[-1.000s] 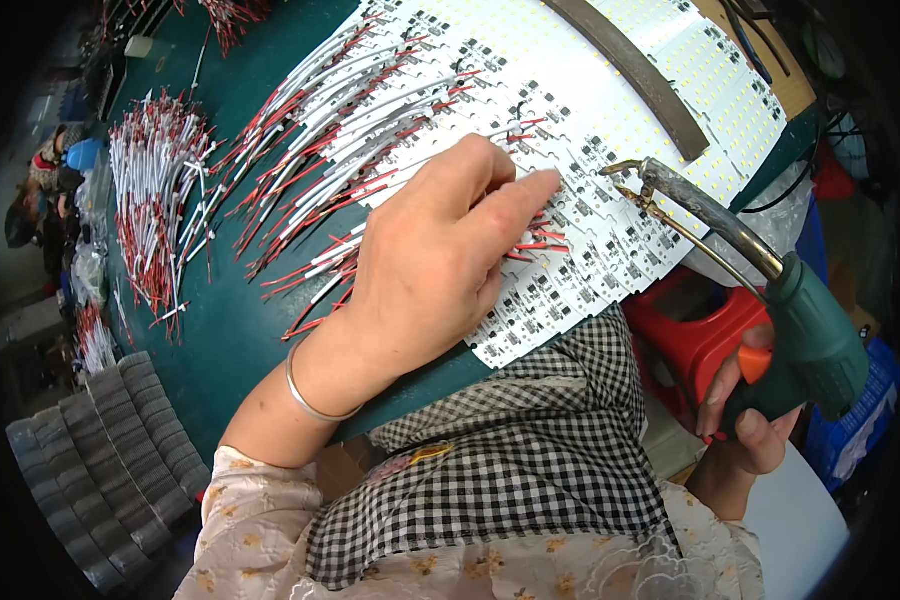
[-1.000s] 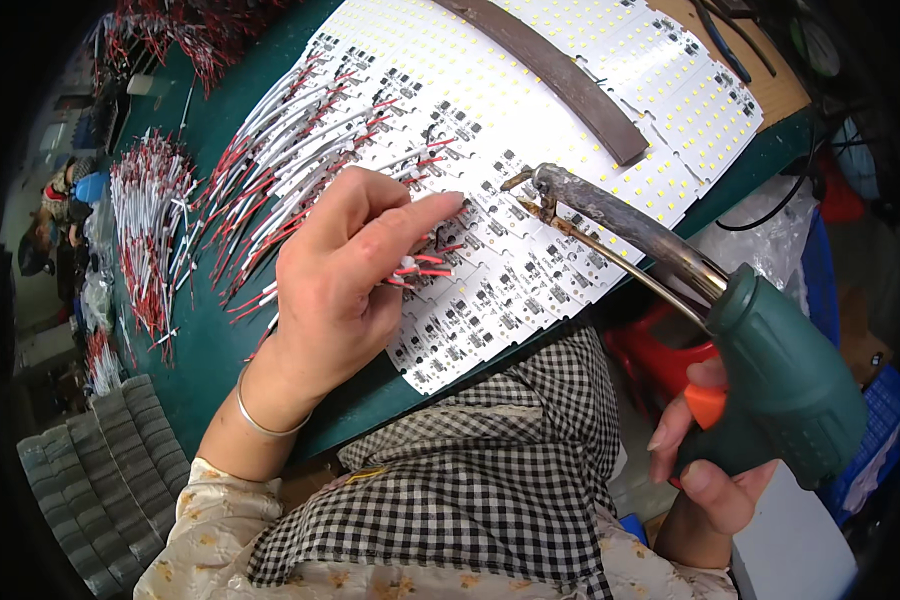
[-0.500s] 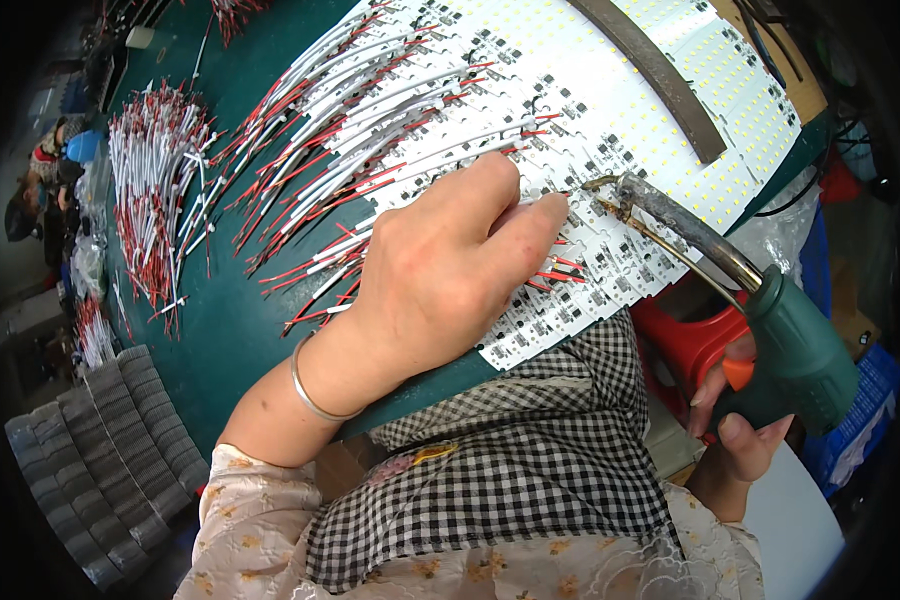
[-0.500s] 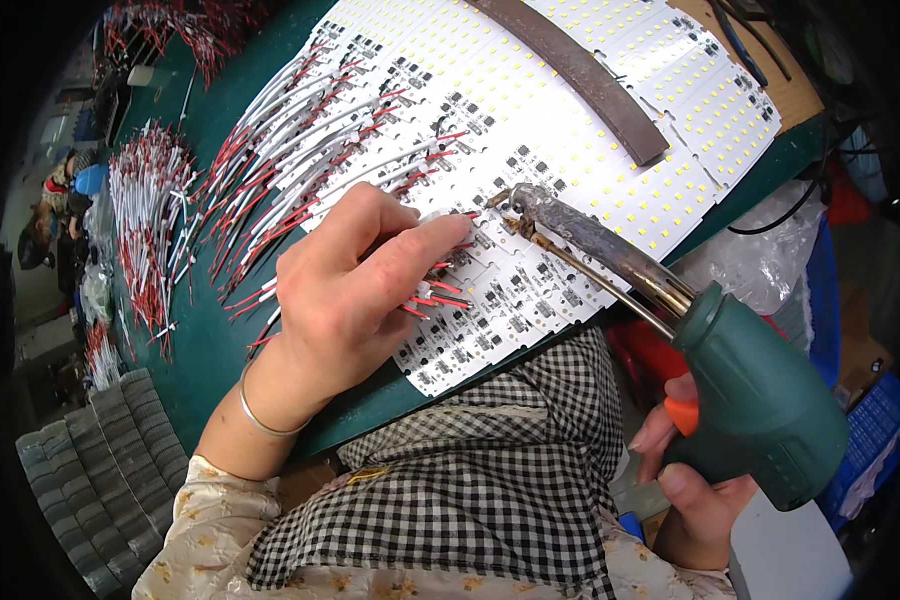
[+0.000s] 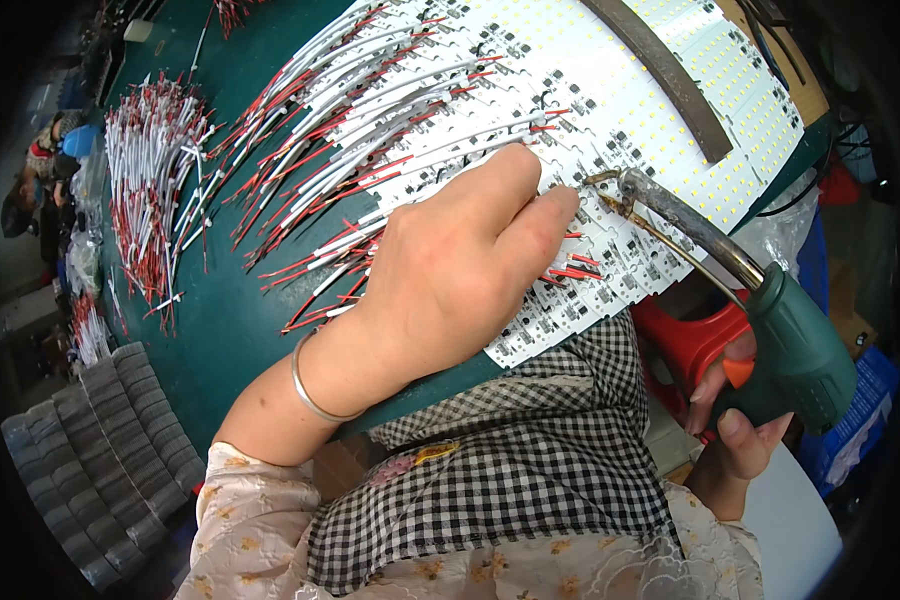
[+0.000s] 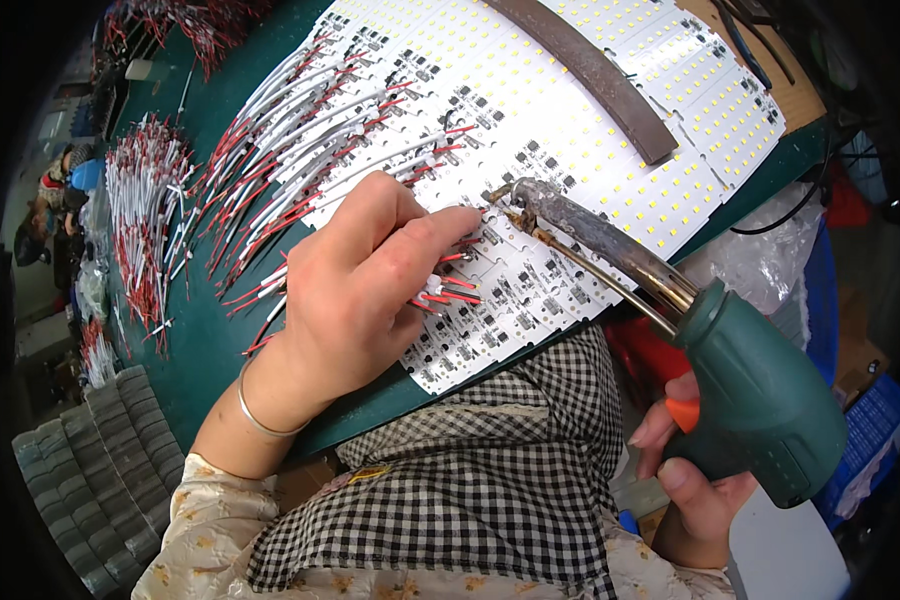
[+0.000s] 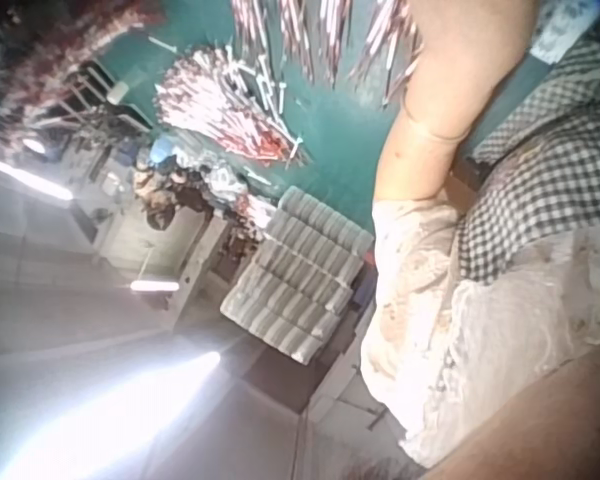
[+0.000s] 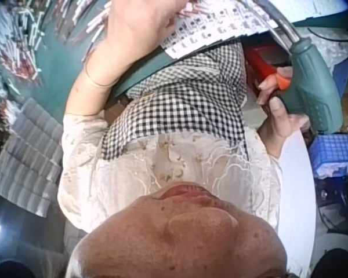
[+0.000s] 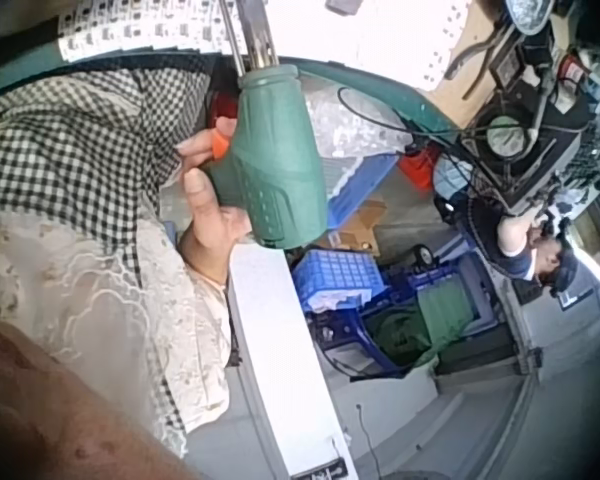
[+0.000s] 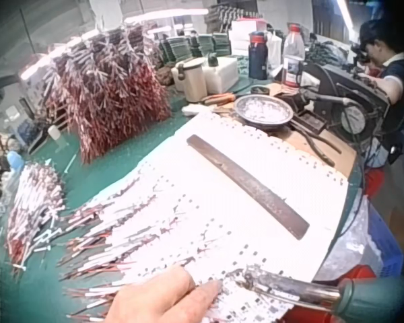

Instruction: The person positions wires onto LED circuit boards and solders them using a soldering gun.

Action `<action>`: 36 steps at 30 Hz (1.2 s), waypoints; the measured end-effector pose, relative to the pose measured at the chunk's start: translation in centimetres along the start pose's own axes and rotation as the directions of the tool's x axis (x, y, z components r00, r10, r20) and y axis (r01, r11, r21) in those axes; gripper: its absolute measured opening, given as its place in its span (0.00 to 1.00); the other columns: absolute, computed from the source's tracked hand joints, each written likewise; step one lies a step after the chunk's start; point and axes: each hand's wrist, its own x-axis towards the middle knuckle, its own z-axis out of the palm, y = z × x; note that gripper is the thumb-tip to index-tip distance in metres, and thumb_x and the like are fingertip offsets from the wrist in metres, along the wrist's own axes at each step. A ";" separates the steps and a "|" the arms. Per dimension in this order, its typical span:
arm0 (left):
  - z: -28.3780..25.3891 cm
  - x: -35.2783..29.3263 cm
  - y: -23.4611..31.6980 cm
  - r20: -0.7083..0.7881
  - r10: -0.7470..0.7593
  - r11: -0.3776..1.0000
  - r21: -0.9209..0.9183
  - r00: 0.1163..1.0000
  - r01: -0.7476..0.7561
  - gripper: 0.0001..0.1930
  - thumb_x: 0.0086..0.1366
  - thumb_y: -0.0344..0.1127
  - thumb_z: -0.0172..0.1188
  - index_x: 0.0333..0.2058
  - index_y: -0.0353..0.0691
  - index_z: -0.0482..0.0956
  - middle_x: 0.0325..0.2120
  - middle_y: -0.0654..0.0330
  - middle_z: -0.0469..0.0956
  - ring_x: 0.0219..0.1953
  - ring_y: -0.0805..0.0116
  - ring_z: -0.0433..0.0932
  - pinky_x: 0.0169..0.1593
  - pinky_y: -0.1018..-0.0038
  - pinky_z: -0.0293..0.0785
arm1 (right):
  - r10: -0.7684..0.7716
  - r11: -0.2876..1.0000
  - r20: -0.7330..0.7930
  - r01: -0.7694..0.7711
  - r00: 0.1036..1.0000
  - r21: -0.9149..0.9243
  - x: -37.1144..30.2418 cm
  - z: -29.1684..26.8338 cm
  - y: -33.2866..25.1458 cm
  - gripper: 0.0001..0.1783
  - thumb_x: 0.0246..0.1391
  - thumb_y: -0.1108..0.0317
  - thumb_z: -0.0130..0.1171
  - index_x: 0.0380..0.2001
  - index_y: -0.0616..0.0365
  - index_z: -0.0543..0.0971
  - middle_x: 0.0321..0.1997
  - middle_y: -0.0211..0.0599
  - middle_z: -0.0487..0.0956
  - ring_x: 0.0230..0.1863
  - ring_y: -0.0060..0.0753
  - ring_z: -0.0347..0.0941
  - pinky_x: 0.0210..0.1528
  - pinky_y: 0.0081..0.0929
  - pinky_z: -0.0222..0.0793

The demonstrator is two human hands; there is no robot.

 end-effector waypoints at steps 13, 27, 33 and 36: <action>0.3 -0.2 -0.3 -0.028 0.062 0.998 0.032 0.998 -0.062 0.27 0.34 0.15 0.59 0.39 0.37 0.81 0.24 0.59 0.70 0.21 0.66 0.71 0.21 0.74 0.67 | -0.050 0.997 -0.156 0.041 0.987 -0.060 0.8 2.8 0.2 0.29 0.47 0.65 0.64 0.44 0.75 0.64 0.26 0.50 0.74 0.13 0.27 0.67 0.14 0.17 0.65; 0.1 -0.1 -0.2 -0.019 0.069 0.997 0.040 0.997 -0.069 0.26 0.36 0.15 0.59 0.40 0.37 0.80 0.24 0.58 0.69 0.22 0.65 0.72 0.21 0.73 0.67 | -0.022 0.998 -0.049 0.025 0.999 0.063 1.1 0.8 -0.8 0.35 0.45 0.66 0.63 0.51 0.78 0.62 0.25 0.50 0.76 0.14 0.27 0.68 0.16 0.19 0.66; 0.1 0.3 -0.6 -0.001 -0.037 0.992 -0.121 0.999 0.036 0.24 0.36 0.13 0.55 0.37 0.37 0.81 0.24 0.58 0.70 0.23 0.66 0.72 0.24 0.74 0.68 | 0.000 0.999 -0.021 0.001 1.000 0.034 0.2 0.3 -0.4 0.35 0.44 0.66 0.64 0.50 0.80 0.63 0.35 0.55 0.74 0.18 0.31 0.71 0.16 0.19 0.67; 0.0 0.3 -0.5 0.046 -0.058 0.980 -0.188 0.997 0.066 0.24 0.37 0.12 0.52 0.36 0.36 0.82 0.24 0.58 0.70 0.24 0.67 0.72 0.25 0.76 0.67 | 0.016 1.000 -0.046 -0.014 0.999 0.026 -0.2 0.1 -0.1 0.34 0.44 0.66 0.65 0.49 0.81 0.63 0.40 0.57 0.71 0.21 0.34 0.74 0.15 0.19 0.68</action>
